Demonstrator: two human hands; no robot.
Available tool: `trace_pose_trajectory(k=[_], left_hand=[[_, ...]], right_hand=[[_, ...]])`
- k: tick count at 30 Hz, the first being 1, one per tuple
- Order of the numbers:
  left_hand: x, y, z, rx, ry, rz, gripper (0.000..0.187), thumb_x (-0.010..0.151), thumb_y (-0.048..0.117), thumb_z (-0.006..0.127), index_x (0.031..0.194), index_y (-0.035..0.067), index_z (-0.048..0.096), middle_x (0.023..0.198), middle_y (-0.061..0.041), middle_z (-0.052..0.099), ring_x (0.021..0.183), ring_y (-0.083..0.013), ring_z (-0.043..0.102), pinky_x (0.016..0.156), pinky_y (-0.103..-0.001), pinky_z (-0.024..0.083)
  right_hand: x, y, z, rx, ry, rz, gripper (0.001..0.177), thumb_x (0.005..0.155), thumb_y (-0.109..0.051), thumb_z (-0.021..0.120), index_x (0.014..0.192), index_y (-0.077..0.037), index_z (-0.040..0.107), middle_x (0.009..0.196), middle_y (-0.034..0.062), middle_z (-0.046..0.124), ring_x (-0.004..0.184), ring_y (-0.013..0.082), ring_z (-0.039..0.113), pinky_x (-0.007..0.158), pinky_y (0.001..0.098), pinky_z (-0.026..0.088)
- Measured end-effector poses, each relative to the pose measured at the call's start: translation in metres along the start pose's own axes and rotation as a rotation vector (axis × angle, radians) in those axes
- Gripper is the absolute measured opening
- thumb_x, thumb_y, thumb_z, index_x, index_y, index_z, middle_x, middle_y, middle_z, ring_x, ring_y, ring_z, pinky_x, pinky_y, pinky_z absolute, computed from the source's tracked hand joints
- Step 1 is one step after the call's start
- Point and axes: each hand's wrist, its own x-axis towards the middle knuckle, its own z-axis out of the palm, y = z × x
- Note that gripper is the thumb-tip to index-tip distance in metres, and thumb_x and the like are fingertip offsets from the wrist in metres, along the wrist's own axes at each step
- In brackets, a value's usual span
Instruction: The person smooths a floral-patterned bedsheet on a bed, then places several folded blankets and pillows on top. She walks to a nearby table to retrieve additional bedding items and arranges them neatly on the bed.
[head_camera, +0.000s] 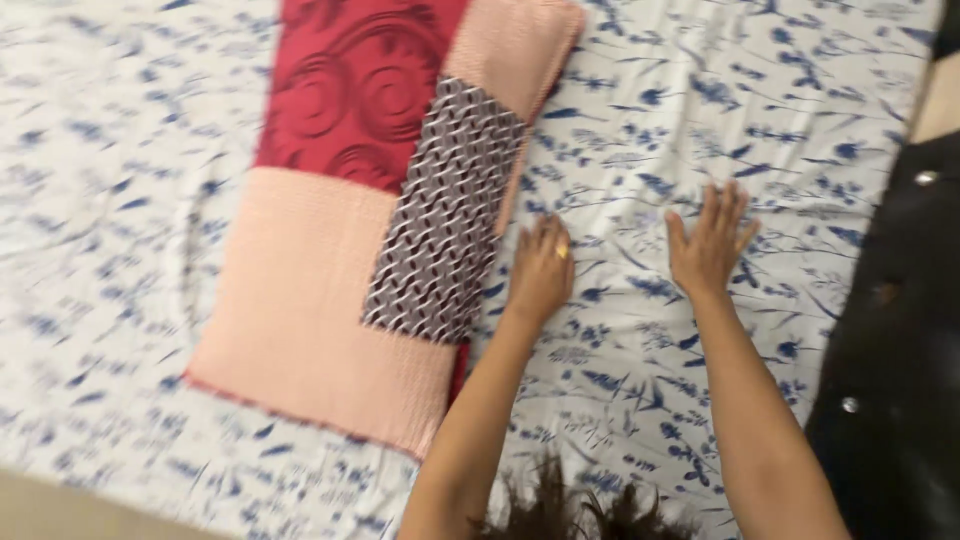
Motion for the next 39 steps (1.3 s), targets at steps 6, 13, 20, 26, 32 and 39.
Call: trace_pose_trajectory(k=[6, 13, 20, 26, 32, 39], left_hand=[[-0.097, -0.099, -0.153, -0.098, 0.263, -0.052, 0.036, 0.091, 0.001, 0.063, 0.126, -0.006, 0.062, 0.123, -0.025, 0.068, 0.114, -0.0411, 0.066, 0.103, -0.047, 0.053], [-0.128, -0.226, -0.268, 0.17, 0.099, -0.932, 0.11, 0.083, 0.077, 0.064, 0.144, -0.012, 0.043, 0.142, -0.034, 0.051, 0.133, -0.0491, 0.047, 0.113, -0.064, 0.023], [-0.156, -0.286, -0.3, -0.058, -0.192, -1.097, 0.118, 0.063, 0.085, 0.07, 0.135, -0.007, 0.061, 0.125, -0.032, 0.066, 0.116, -0.0391, 0.067, 0.1, -0.043, 0.051], [-0.146, -0.255, -0.272, -0.6, -0.255, -1.145, 0.087, 0.075, 0.053, 0.078, 0.135, -0.008, 0.062, 0.126, -0.024, 0.071, 0.113, -0.034, 0.07, 0.096, -0.041, 0.055], [-0.042, -0.138, -0.228, -1.33, 0.208, -0.839, 0.066, 0.083, 0.012, 0.074, 0.142, -0.005, 0.051, 0.133, -0.015, 0.064, 0.116, -0.0282, 0.065, 0.096, -0.038, 0.055], [0.11, -0.007, -0.153, -1.267, 0.137, -0.38, 0.062, 0.083, 0.014, 0.082, 0.135, -0.009, 0.06, 0.129, -0.02, 0.067, 0.113, -0.0284, 0.065, 0.098, -0.038, 0.055]], right_hand=[[-0.14, -0.067, 0.026, 0.063, -0.001, -0.036, 0.095, 0.095, -0.066, 0.052, 0.161, -0.001, 0.027, 0.171, 0.027, 0.009, 0.158, 0.0418, 0.001, 0.113, 0.0755, -0.01], [-0.256, -0.253, 0.041, 0.918, -0.49, 0.175, 0.095, 0.083, -0.053, 0.077, 0.152, -0.004, 0.033, 0.155, 0.0229, 0.039, 0.143, 0.0355, 0.04, 0.115, 0.0519, 0.035], [-0.256, -0.307, 0.024, 1.315, -0.862, 0.561, 0.086, 0.073, -0.021, 0.088, 0.145, -0.006, 0.044, 0.139, 0.0155, 0.063, 0.126, 0.0265, 0.063, 0.107, 0.0379, 0.051], [-0.216, -0.267, -0.044, 1.129, -0.714, 0.371, 0.055, 0.077, -0.016, 0.083, 0.128, -0.008, 0.062, 0.121, 0.0085, 0.074, 0.111, 0.0222, 0.073, 0.098, 0.0375, 0.06], [-0.126, -0.184, -0.136, 0.956, -0.358, 0.117, 0.049, 0.083, -0.013, 0.082, 0.129, -0.005, 0.065, 0.122, 0.0084, 0.074, 0.11, 0.0185, 0.072, 0.097, 0.035, 0.059], [-0.041, -0.025, -0.221, 0.897, 0.065, -0.059, 0.05, 0.089, -0.007, 0.082, 0.135, 0.0, 0.062, 0.125, 0.0111, 0.072, 0.11, 0.0157, 0.069, 0.097, 0.0316, 0.057]])
